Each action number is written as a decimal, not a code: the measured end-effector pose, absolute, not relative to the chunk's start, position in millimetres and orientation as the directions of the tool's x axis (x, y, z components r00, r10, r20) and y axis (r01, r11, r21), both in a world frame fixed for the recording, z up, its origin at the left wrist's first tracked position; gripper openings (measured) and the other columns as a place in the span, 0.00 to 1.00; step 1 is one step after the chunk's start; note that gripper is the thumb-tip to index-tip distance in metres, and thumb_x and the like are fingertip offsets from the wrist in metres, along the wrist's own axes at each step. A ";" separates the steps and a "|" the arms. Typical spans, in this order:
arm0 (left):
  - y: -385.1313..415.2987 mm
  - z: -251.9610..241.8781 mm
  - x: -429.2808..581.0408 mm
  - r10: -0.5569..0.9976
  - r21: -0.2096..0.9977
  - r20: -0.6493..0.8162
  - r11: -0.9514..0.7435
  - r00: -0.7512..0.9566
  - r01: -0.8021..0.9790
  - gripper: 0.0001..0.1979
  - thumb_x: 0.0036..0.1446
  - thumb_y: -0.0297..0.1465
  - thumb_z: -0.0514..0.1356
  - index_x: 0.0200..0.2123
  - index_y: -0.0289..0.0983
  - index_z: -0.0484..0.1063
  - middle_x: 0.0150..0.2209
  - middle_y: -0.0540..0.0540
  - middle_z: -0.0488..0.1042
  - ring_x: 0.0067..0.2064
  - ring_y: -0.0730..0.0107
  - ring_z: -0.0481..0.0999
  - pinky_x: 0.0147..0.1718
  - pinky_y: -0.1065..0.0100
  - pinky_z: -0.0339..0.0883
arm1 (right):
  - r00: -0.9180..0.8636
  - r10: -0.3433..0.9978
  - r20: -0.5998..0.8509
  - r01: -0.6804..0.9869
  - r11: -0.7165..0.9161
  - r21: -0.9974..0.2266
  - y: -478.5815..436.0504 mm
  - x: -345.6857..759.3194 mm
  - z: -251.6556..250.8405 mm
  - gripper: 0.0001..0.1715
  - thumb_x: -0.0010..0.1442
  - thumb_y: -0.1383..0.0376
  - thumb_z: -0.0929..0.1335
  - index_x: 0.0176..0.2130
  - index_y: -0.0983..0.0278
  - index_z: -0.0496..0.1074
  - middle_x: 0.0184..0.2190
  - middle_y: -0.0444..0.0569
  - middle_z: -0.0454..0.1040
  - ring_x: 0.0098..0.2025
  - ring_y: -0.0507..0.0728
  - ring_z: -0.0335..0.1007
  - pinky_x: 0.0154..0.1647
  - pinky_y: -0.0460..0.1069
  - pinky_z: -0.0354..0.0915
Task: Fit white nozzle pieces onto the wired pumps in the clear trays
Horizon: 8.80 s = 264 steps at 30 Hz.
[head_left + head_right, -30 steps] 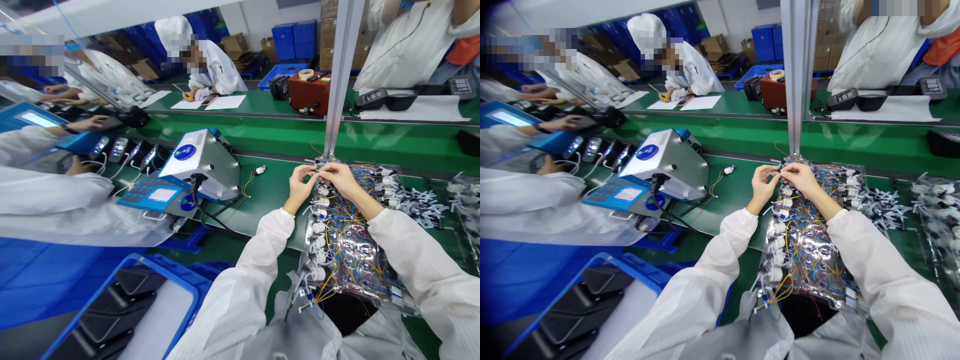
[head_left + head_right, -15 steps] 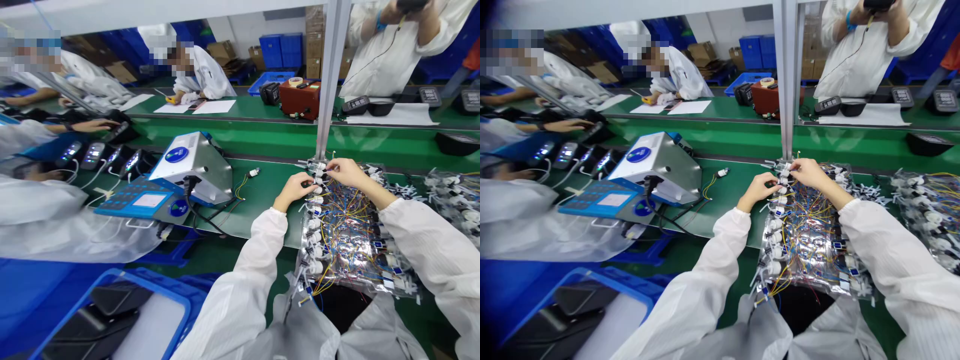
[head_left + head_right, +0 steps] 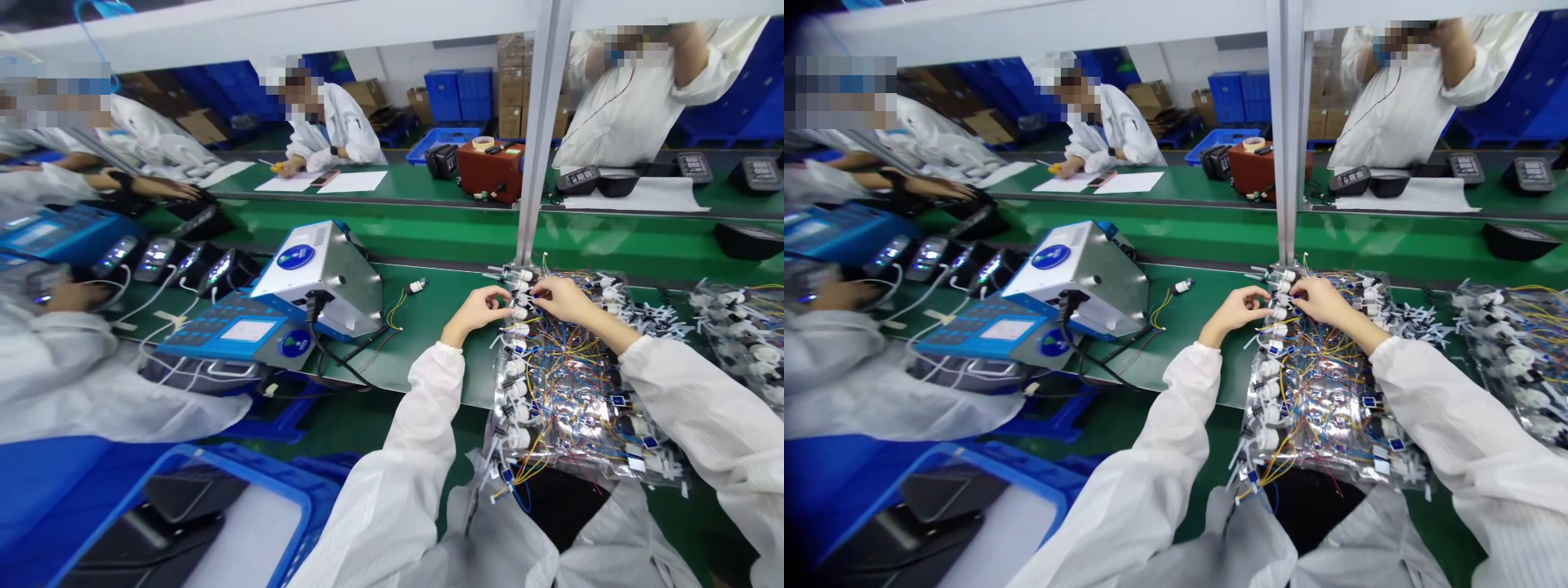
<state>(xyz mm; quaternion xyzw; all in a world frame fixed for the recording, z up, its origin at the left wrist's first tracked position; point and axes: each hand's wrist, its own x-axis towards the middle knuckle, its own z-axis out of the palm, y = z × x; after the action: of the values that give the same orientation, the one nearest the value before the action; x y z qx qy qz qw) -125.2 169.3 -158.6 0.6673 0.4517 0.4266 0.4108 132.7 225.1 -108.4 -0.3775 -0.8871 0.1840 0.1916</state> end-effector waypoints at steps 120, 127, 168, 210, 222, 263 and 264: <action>224.0 -46.0 -82.5 0.981 0.975 0.196 -0.196 0.004 0.105 0.16 0.58 0.44 0.69 0.34 0.36 0.75 0.25 0.54 0.67 0.19 0.83 0.58 0.17 0.75 0.53 | -0.479 0.852 0.212 0.444 0.444 -0.778 224.8 168.6 -68.6 0.11 0.59 0.57 0.70 0.34 0.63 0.76 0.24 0.44 0.74 0.27 0.53 0.66 0.30 0.47 0.59; 227.6 -23.4 -102.0 0.945 0.879 0.325 -0.310 0.021 0.362 0.15 0.61 0.43 0.65 0.30 0.37 0.75 0.21 0.54 0.62 0.19 0.78 0.61 0.17 0.73 0.52 | -0.313 0.948 0.056 0.107 0.094 -0.990 230.0 168.4 -50.4 0.07 0.54 0.66 0.71 0.29 0.62 0.67 0.31 0.50 0.80 0.29 0.53 0.74 0.25 0.45 0.65; 233.4 9.5 -233.9 0.763 0.656 0.565 -0.185 -0.313 0.732 0.06 0.60 0.28 0.69 0.30 0.35 0.78 0.23 0.55 0.71 0.28 0.75 0.61 0.37 0.67 0.56 | -0.501 0.860 -0.101 0.515 0.203 -0.833 231.5 178.7 -44.2 0.15 0.59 0.55 0.74 0.29 0.63 0.75 0.23 0.50 0.80 0.17 0.53 0.69 0.20 0.48 0.64; 241.7 -93.5 -118.6 0.841 0.946 0.296 -0.323 -0.454 0.021 0.31 0.65 0.57 0.56 0.22 0.38 0.65 0.21 0.51 0.67 0.23 0.77 0.67 0.25 0.71 0.60 | 0.002 0.981 -0.195 -0.002 -0.195 -0.981 298.7 224.7 31.6 0.20 0.73 0.73 0.56 0.30 0.65 0.63 0.21 0.40 0.60 0.22 0.42 0.52 0.27 0.52 0.49; 245.7 -163.5 -96.8 0.943 0.982 0.164 -0.185 -0.291 -0.046 0.32 0.65 0.60 0.53 0.26 0.37 0.70 0.25 0.48 0.72 0.24 0.73 0.68 0.26 0.68 0.61 | 0.152 0.983 0.099 0.032 0.095 -0.995 293.3 280.3 39.2 0.17 0.58 0.85 0.68 0.26 0.67 0.68 0.27 0.48 0.68 0.25 0.46 0.59 0.26 0.50 0.46; 258.3 -162.3 -85.9 0.930 0.923 0.366 -0.356 0.045 -0.148 0.15 0.52 0.42 0.75 0.36 0.37 0.85 0.37 0.45 0.83 0.39 0.68 0.81 0.42 0.67 0.73 | -0.082 0.980 0.183 -0.080 0.177 -0.981 243.6 91.3 -134.2 0.19 0.53 0.54 0.78 0.41 0.60 0.80 0.33 0.47 0.81 0.32 0.57 0.79 0.41 0.54 0.78; 257.4 -161.9 -85.7 0.927 0.921 0.370 -0.360 0.050 -0.145 0.15 0.52 0.42 0.75 0.37 0.38 0.85 0.38 0.45 0.83 0.40 0.68 0.81 0.43 0.67 0.73 | -0.081 0.981 0.174 -0.097 0.166 -0.981 242.8 90.6 -134.0 0.18 0.53 0.53 0.79 0.40 0.60 0.79 0.32 0.47 0.81 0.32 0.57 0.78 0.40 0.54 0.78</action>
<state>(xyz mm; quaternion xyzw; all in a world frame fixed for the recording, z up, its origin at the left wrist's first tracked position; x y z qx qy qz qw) -85.7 257.4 -161.9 0.5687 0.3439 0.5973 0.4490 90.6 242.8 -134.0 -0.4098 -0.5398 0.4991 0.5400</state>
